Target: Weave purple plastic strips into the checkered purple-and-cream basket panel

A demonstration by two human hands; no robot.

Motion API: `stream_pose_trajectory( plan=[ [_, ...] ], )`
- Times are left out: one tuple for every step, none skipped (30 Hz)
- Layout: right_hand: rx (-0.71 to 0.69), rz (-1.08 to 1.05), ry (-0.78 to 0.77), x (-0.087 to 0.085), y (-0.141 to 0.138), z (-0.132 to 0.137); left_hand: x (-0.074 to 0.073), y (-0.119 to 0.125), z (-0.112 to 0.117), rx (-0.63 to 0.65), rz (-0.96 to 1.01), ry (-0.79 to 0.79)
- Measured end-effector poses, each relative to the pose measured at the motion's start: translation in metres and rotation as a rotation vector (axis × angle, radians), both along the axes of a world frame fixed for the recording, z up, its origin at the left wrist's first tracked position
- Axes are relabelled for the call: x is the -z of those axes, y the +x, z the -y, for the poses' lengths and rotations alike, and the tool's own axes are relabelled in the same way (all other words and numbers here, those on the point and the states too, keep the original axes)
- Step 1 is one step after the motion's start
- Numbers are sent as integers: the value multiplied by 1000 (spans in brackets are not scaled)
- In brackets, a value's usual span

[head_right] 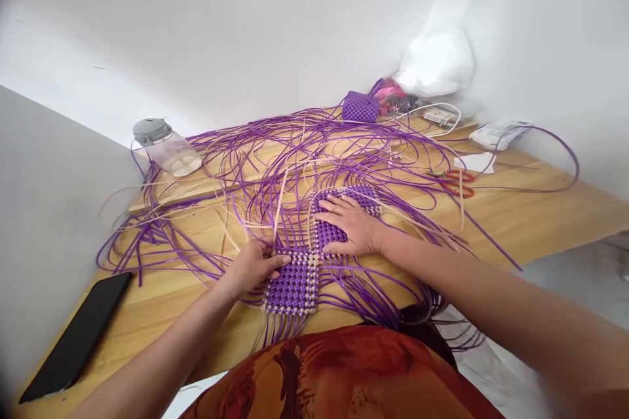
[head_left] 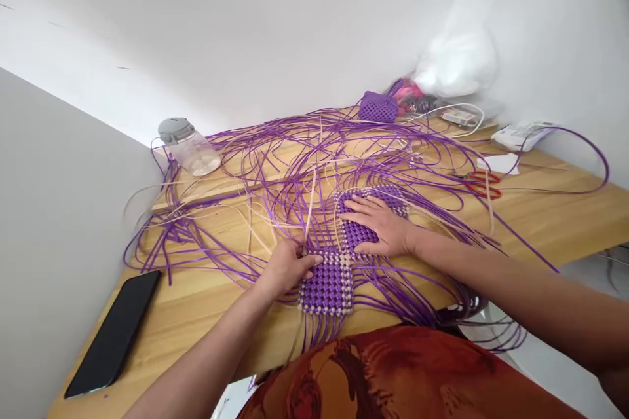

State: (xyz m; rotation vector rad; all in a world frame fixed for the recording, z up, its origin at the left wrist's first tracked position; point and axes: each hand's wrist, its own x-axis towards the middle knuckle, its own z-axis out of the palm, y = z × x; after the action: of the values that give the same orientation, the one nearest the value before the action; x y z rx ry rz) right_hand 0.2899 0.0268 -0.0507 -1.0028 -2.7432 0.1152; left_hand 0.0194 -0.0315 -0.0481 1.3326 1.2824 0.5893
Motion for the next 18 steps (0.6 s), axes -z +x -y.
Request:
stream_pose_trajectory(
  plan=[
    [-45, -3, -2, 0, 0, -12, 1, 2, -5, -7, -2, -1],
    [-85, -6, -6, 0, 0, -23, 1, 3, -11, -11, -4, 1],
    [-117, -8, -11, 0, 0, -32, 1, 4, -16, -11, -3, 3],
    [-141, -12, -19, -1, -1, -38, -1, 5, -20, -9, -1, 2],
    [-155, -17, -28, -1, -1, -41, -3, 6, -23, -2, 3, -1],
    [-161, -25, -36, -2, -1, -41, -5, 6, -25, 9, 10, -9],
    [-162, -36, -46, -2, -1, -38, -8, 6, -25, 24, 17, -20],
    [-159, -50, -56, -2, -1, -32, -10, 6, -24, 40, 25, -31],
    [-152, -66, -67, -1, 1, -25, -11, 5, -22, 56, 32, -41],
    [-142, -82, -79, -1, 2, -18, -13, 4, -19, 69, 36, -50],
    [-129, -95, -92, -1, 3, -11, -13, 3, -17, 77, 36, -57],
    [-112, -105, -106, -1, 4, -5, -14, 2, -14, 80, 32, -61],
    [-96, -110, -126, -3, 5, 0, -14, 2, -12, 85, 25, -62],
    [-79, -113, -150, -5, 4, 3, -15, 1, -10, 95, 17, -63],
    [-56, -117, -174, -8, 3, 4, -15, 1, -10, 109, 8, -65],
    [-24, -126, -194, -11, 0, 4, -15, 1, -9, 121, 1, -66],
    [16, -140, -206, -14, -3, 3, -15, 1, -9, 132, -3, -67],
    [62, -157, -209, -16, -8, 2, -15, 1, -9, 133, -8, -68]
  ],
)
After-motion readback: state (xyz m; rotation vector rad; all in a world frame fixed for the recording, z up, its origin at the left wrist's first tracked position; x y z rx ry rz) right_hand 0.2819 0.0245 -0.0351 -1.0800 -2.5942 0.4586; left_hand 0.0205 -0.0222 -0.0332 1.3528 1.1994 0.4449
